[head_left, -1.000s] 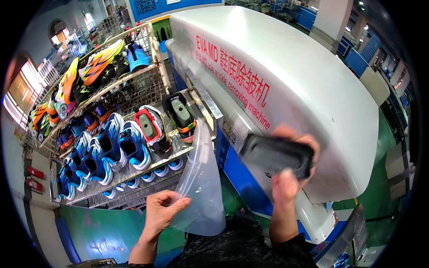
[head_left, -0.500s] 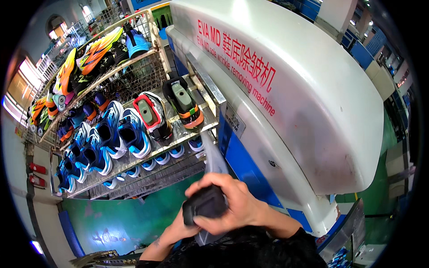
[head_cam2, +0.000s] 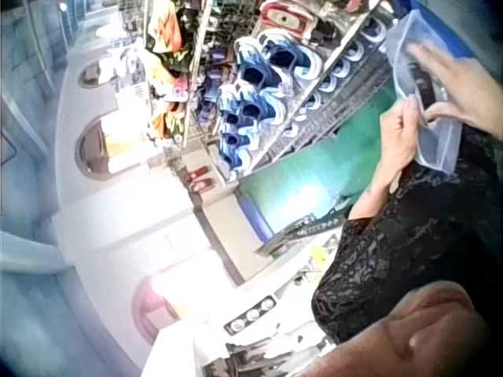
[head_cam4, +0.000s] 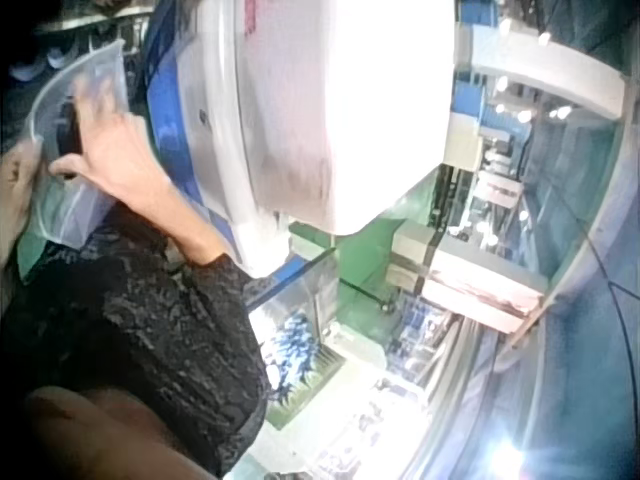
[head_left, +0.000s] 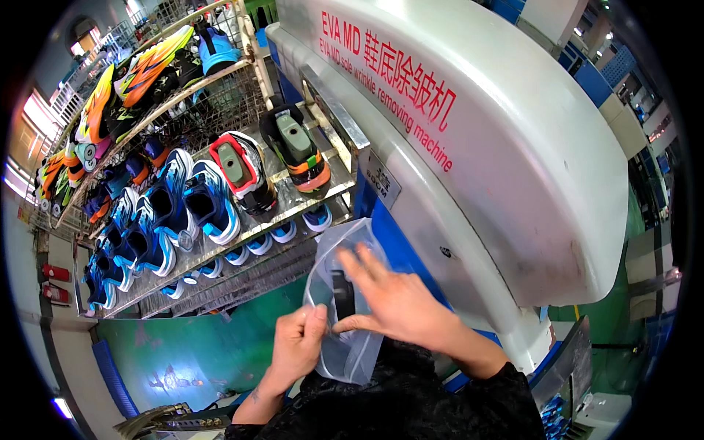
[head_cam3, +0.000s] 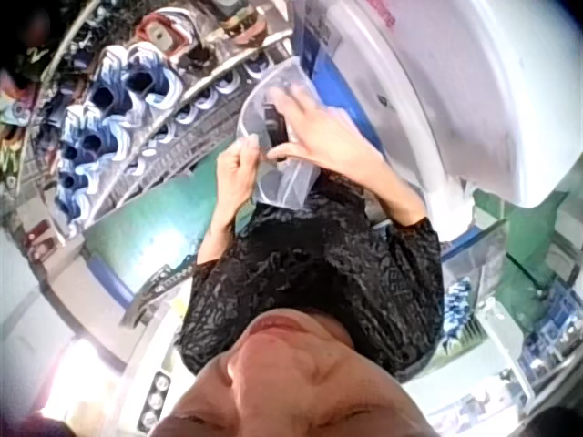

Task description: The person handles blue and white sneakers in a factory setting, placing them into a plastic bag and sealing it with tape. They then repeatedly pick up individual shoes, place them into a machine, and remove them to arrange them on a nearby table.

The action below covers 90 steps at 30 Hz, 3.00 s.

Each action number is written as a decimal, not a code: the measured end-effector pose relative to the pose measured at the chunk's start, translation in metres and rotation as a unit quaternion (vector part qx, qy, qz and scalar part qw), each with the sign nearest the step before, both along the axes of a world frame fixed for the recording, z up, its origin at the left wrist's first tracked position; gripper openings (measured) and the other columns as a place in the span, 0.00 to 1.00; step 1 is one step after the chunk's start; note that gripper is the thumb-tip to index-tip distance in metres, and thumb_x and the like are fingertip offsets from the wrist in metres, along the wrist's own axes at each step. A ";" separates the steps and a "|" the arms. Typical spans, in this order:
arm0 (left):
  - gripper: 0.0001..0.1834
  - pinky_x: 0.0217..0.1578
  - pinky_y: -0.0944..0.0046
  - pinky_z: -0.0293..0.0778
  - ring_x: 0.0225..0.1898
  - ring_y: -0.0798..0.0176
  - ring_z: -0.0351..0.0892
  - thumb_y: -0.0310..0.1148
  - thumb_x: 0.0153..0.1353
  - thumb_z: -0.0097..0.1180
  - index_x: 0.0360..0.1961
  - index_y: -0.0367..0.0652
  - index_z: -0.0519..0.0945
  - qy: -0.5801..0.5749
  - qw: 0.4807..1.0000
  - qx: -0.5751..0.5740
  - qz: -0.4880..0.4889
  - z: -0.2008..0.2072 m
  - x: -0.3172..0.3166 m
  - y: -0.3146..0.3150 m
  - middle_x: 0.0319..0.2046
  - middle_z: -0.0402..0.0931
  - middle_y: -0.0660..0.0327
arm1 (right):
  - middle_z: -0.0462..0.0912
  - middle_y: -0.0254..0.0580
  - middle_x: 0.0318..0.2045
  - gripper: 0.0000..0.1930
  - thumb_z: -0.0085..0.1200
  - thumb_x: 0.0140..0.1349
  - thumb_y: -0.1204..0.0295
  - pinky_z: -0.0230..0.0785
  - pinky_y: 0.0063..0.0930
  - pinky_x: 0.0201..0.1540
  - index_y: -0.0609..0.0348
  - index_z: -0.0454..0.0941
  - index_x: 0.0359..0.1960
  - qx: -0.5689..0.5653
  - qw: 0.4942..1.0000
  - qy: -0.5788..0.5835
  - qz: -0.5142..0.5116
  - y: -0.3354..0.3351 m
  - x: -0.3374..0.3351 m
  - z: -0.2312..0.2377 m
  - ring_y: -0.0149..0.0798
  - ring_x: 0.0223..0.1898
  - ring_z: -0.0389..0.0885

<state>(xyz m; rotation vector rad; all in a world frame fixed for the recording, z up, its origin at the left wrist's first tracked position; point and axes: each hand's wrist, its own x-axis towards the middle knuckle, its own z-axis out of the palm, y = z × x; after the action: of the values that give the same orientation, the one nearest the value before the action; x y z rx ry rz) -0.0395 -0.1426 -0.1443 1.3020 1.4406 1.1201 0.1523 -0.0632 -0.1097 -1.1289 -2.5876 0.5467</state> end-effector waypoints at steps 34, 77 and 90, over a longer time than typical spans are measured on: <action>0.16 0.36 0.62 0.77 0.33 0.53 0.84 0.38 0.58 0.67 0.42 0.37 0.83 0.201 0.896 -0.077 -0.389 0.082 -0.068 0.043 0.33 0.84 0.55 | 0.83 0.45 0.33 0.06 0.60 0.59 0.75 0.75 0.33 0.40 0.62 0.81 0.37 -0.082 0.932 0.348 0.052 0.037 0.051 0.016 0.44 0.36 0.83; 0.08 0.19 0.63 0.60 0.15 0.61 0.67 0.27 0.49 0.69 0.30 0.41 0.81 0.268 0.745 0.307 -0.528 0.078 0.034 0.056 0.14 0.68 0.64 | 0.74 0.44 0.15 0.13 0.54 0.61 0.68 0.67 0.40 0.22 0.60 0.74 0.20 -0.021 0.985 0.161 0.059 -0.077 0.105 0.027 0.50 0.19 0.76; 0.05 0.25 0.60 0.73 0.21 0.55 0.79 0.31 0.62 0.61 0.36 0.41 0.83 0.227 0.854 0.058 -0.464 0.049 -0.011 0.036 0.21 0.80 0.60 | 0.80 0.40 0.26 0.06 0.54 0.63 0.69 0.71 0.41 0.34 0.56 0.79 0.31 -0.131 0.981 0.118 0.074 -0.041 0.108 0.010 0.46 0.34 0.80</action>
<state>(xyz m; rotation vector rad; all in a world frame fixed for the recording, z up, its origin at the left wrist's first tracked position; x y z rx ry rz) -0.0503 -0.1069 -0.0950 2.1132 0.8125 0.2452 0.2605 -0.1045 -0.0992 -0.8829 -2.4540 1.0169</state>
